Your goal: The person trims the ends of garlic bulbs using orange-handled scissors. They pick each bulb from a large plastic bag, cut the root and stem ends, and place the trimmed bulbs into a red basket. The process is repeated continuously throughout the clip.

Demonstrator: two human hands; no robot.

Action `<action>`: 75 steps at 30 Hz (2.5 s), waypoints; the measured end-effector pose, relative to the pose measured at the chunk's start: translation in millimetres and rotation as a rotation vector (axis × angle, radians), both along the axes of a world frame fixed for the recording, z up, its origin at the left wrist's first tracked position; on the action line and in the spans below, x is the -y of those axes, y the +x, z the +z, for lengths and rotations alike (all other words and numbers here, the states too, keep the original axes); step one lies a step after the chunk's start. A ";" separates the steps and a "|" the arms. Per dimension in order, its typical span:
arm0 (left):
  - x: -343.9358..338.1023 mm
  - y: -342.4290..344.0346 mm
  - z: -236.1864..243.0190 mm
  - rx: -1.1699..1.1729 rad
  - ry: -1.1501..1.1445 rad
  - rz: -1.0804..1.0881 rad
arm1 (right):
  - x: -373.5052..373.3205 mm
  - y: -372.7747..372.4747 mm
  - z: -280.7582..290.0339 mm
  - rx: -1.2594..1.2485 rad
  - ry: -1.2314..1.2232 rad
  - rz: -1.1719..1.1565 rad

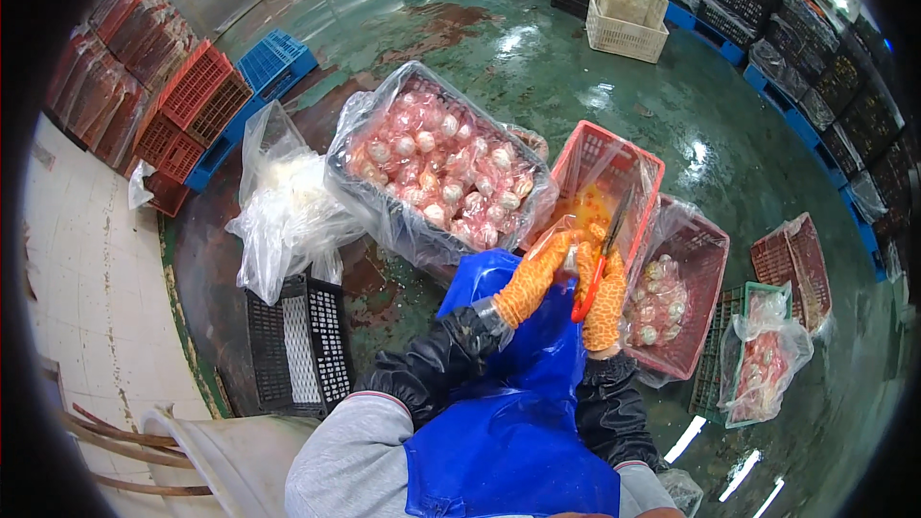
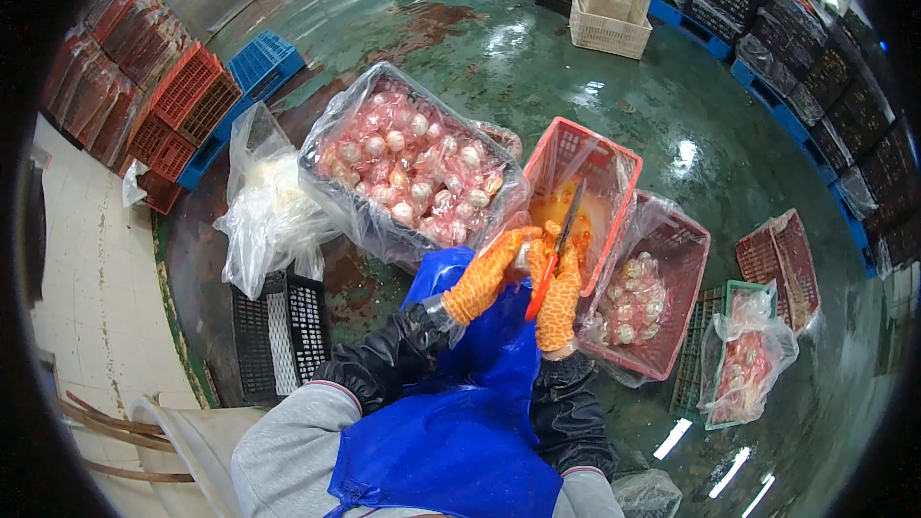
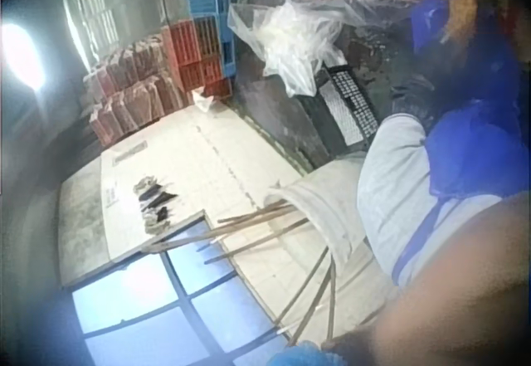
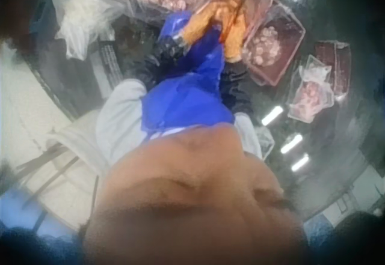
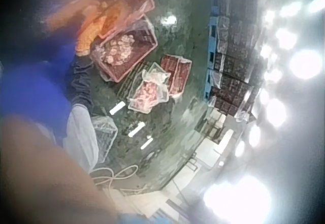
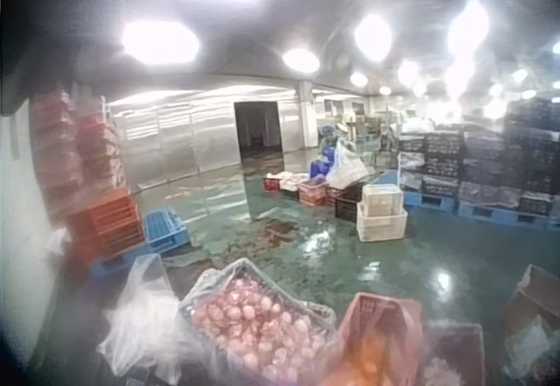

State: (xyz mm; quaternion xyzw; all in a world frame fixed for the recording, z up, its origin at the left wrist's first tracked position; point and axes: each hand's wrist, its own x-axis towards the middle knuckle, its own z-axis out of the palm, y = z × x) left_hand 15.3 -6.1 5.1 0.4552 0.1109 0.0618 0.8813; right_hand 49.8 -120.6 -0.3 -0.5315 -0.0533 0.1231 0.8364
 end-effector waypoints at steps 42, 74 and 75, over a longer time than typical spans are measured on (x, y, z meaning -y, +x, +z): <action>-26.5 24.7 -22.0 -0.088 0.693 0.257 | 16.2 -11.6 23.9 0.289 -0.664 0.329; -120.5 25.1 -36.9 -0.247 1.365 0.426 | 93.8 2.1 -46.7 0.369 -0.590 0.003; -139.4 17.7 -33.6 -0.267 1.469 0.498 | 108.8 -4.7 -59.8 0.368 -0.601 0.043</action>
